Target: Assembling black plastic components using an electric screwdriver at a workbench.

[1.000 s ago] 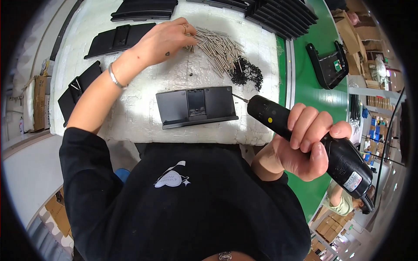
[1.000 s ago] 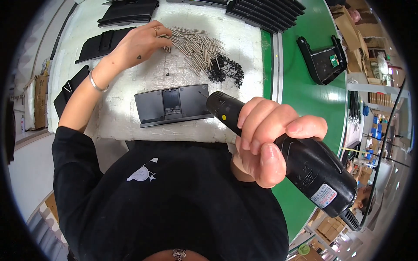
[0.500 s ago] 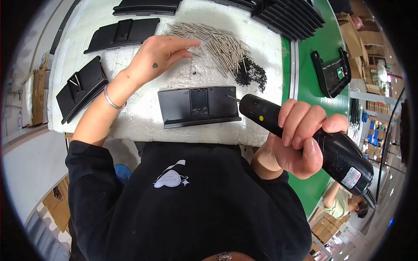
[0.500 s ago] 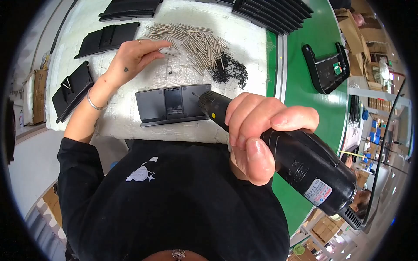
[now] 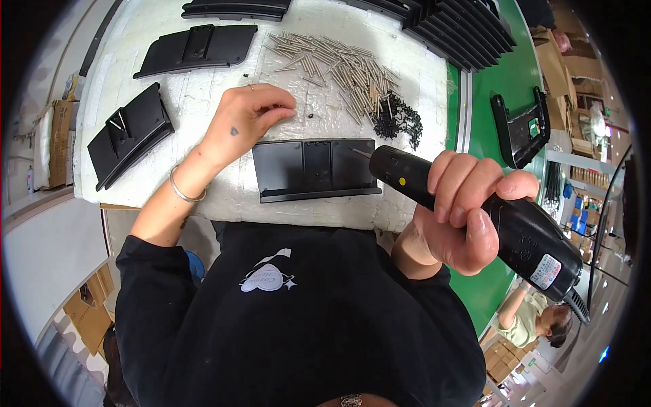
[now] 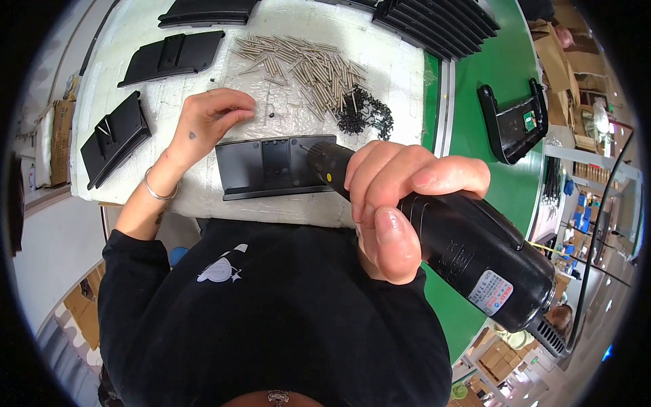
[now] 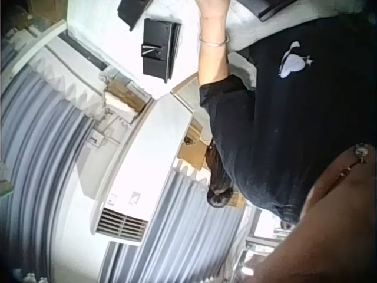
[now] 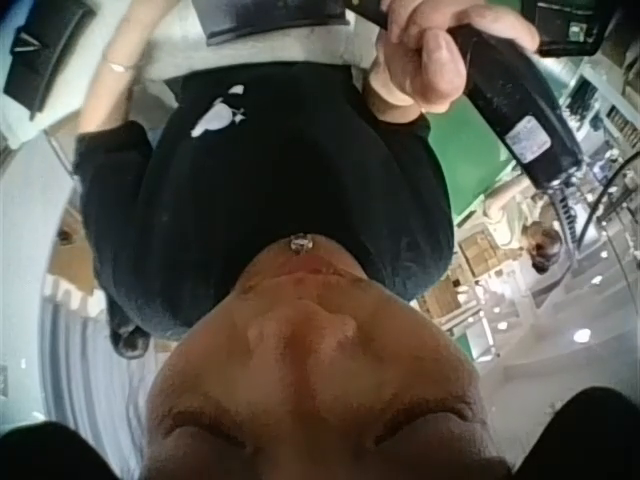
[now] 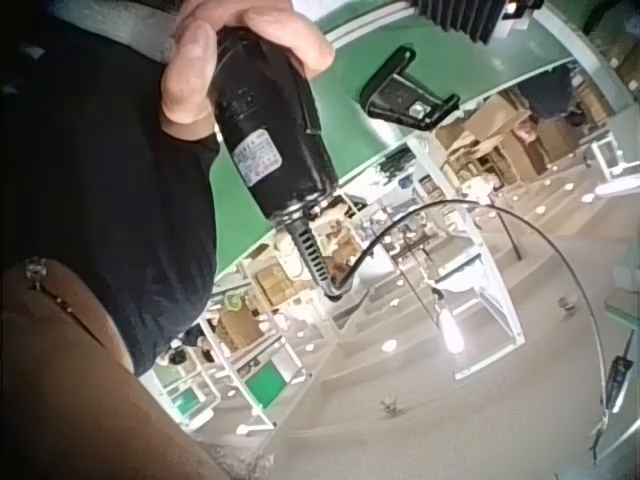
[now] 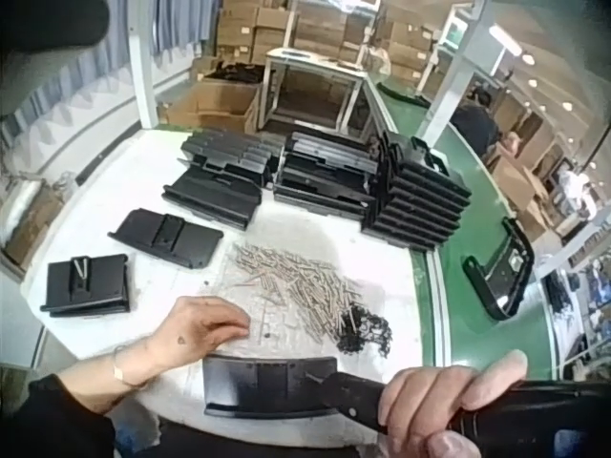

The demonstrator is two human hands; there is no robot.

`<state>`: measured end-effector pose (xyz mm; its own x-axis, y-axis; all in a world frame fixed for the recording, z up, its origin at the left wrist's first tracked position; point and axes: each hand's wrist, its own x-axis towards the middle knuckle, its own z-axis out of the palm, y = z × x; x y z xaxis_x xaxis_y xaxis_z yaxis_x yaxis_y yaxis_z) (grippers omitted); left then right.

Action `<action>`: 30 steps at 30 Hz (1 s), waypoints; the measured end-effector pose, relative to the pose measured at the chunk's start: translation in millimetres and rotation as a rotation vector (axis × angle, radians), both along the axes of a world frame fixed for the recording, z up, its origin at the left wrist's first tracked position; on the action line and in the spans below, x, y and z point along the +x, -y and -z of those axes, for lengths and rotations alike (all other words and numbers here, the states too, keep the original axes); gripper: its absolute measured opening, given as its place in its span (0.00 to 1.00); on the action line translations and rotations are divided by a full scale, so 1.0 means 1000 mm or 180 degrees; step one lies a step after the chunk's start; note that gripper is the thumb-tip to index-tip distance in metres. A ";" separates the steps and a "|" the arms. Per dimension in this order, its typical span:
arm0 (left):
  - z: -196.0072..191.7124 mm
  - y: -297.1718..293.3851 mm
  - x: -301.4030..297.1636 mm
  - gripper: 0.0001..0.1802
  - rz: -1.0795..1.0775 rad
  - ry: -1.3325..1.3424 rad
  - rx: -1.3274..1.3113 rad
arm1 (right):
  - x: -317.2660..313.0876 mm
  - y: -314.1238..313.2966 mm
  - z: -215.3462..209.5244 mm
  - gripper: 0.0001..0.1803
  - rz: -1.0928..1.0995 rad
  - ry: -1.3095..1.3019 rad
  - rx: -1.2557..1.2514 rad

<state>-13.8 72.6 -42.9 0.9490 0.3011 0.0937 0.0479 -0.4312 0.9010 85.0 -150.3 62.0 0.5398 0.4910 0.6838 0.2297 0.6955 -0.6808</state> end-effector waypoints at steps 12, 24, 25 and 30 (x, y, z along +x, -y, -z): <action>-0.012 0.000 -0.020 0.09 0.0011 0.0159 0.1603 | -0.002 0.000 0.003 0.17 0.0039 -0.0054 -0.0019; -0.017 -0.008 -0.033 0.11 0.0033 -0.0374 0.1999 | -0.005 0.002 0.005 0.17 0.0057 -0.0065 -0.0045; -0.017 -0.007 -0.033 0.10 -0.0037 -0.0239 0.2073 | -0.005 0.001 0.005 0.17 0.0041 -0.0096 -0.0053; -0.020 0.013 -0.039 0.07 -0.0333 0.0140 0.1674 | -0.009 -0.003 0.004 0.18 -0.0005 -0.0096 -0.0052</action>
<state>-52.5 59.3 -23.1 0.9082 0.2956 0.2963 0.0819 -0.8198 0.5668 76.2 -147.1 58.3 0.5593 0.5028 0.6590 0.2077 0.6847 -0.6986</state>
